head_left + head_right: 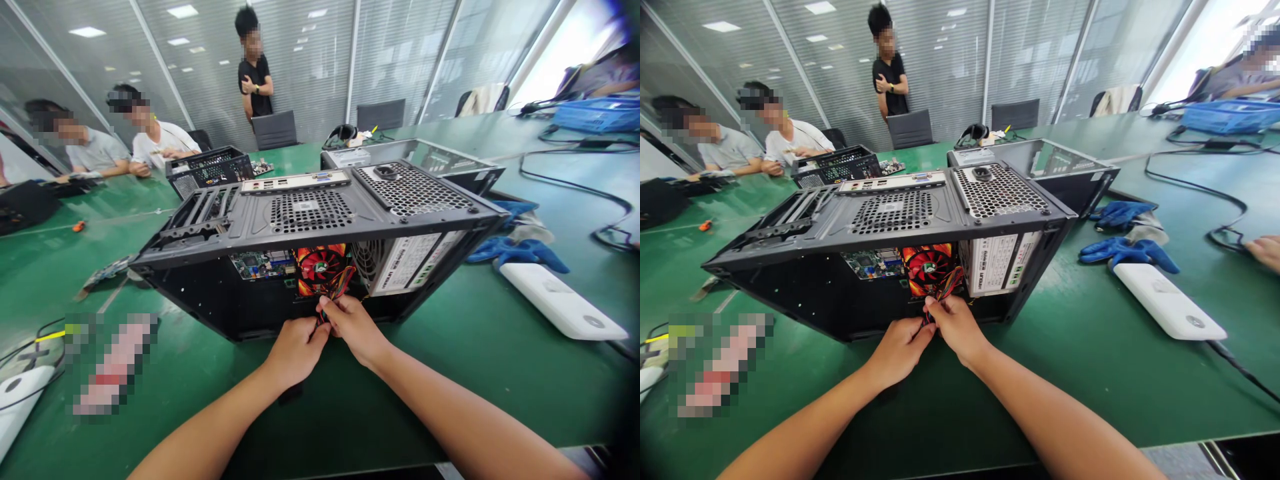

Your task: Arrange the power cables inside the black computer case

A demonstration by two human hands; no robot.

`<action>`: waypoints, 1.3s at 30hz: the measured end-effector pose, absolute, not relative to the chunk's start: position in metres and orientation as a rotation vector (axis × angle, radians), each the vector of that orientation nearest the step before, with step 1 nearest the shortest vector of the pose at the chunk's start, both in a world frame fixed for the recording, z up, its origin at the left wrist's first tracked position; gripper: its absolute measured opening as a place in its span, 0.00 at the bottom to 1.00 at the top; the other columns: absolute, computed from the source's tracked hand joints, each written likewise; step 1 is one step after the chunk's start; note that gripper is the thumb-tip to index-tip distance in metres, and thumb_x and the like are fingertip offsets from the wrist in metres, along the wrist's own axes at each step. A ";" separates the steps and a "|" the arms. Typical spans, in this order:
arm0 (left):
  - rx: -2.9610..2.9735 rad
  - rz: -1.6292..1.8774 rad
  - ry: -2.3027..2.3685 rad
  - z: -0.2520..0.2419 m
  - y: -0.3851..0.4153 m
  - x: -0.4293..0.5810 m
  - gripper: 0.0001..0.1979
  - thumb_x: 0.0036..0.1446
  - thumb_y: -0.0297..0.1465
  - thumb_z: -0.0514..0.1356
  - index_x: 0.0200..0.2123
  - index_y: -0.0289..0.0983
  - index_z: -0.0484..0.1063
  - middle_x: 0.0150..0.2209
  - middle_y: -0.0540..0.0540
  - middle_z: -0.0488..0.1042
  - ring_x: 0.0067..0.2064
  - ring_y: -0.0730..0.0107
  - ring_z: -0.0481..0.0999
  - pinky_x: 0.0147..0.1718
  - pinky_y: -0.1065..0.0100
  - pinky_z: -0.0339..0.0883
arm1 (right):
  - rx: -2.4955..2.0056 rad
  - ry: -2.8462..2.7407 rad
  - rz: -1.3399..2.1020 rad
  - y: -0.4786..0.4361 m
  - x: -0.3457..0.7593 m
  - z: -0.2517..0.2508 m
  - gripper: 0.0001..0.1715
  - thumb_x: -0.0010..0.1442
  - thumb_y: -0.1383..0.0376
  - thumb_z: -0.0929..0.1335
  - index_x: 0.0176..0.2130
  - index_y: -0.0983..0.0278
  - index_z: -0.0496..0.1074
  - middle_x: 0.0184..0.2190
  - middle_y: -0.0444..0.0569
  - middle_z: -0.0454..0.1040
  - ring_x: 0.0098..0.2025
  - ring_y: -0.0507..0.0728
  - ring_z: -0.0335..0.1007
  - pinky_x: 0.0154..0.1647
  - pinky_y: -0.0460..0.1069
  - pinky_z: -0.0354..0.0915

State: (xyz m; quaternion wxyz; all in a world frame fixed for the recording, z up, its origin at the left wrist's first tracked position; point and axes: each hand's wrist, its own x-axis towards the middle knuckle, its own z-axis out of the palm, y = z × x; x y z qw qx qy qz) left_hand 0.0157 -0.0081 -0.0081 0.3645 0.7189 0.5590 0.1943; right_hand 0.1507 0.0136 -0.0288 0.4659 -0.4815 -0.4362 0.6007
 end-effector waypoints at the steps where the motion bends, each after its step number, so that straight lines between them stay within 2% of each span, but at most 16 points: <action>1: 1.898 0.517 1.457 -0.009 -0.008 0.017 0.18 0.61 0.37 0.50 0.20 0.36 0.61 0.17 0.52 0.63 0.21 0.75 0.63 0.23 0.71 0.49 | -1.182 -1.072 1.466 0.014 0.151 -0.029 0.22 0.53 0.48 0.69 0.29 0.65 0.71 0.17 0.39 0.57 0.19 0.49 0.50 0.20 0.46 0.48; 7: 1.915 0.501 1.465 -0.011 -0.010 0.019 0.18 0.62 0.36 0.50 0.21 0.37 0.63 0.18 0.51 0.63 0.21 0.74 0.61 0.24 0.70 0.47 | -1.205 -1.113 1.409 0.015 0.152 -0.028 0.19 0.54 0.51 0.69 0.27 0.64 0.71 0.21 0.43 0.64 0.21 0.50 0.54 0.22 0.47 0.51; 11: 1.892 0.479 1.464 -0.010 -0.008 0.020 0.19 0.61 0.37 0.50 0.20 0.37 0.62 0.16 0.52 0.61 0.21 0.73 0.62 0.24 0.70 0.46 | -1.224 -1.106 1.417 0.015 0.152 -0.025 0.19 0.54 0.51 0.69 0.27 0.64 0.70 0.20 0.42 0.63 0.21 0.49 0.53 0.21 0.46 0.50; 16: 1.932 0.487 1.480 -0.011 -0.006 0.020 0.18 0.61 0.37 0.50 0.20 0.37 0.64 0.18 0.51 0.63 0.22 0.73 0.61 0.24 0.70 0.46 | -1.229 -1.073 1.474 0.015 0.153 -0.026 0.21 0.52 0.49 0.69 0.27 0.65 0.70 0.18 0.40 0.60 0.18 0.48 0.50 0.18 0.46 0.47; 25: 1.930 0.495 1.457 -0.012 -0.007 0.021 0.18 0.61 0.37 0.50 0.21 0.37 0.65 0.19 0.50 0.65 0.23 0.72 0.63 0.25 0.70 0.48 | -1.185 -1.048 1.500 0.017 0.154 -0.023 0.22 0.51 0.48 0.71 0.26 0.65 0.69 0.19 0.41 0.61 0.19 0.48 0.53 0.18 0.45 0.48; 33: 1.873 0.486 1.424 -0.007 -0.006 0.023 0.18 0.62 0.37 0.50 0.21 0.37 0.63 0.14 0.52 0.63 0.20 0.71 0.65 0.24 0.70 0.50 | -1.187 -1.030 1.518 0.017 0.154 -0.023 0.23 0.50 0.48 0.71 0.26 0.65 0.68 0.17 0.39 0.59 0.18 0.47 0.50 0.17 0.45 0.47; 39: 1.822 0.474 1.426 -0.005 -0.007 0.024 0.18 0.62 0.38 0.50 0.21 0.38 0.62 0.13 0.52 0.63 0.19 0.71 0.65 0.23 0.70 0.51 | -1.206 -1.038 1.506 0.017 0.154 -0.022 0.23 0.50 0.48 0.70 0.26 0.65 0.68 0.18 0.40 0.60 0.19 0.48 0.52 0.18 0.45 0.48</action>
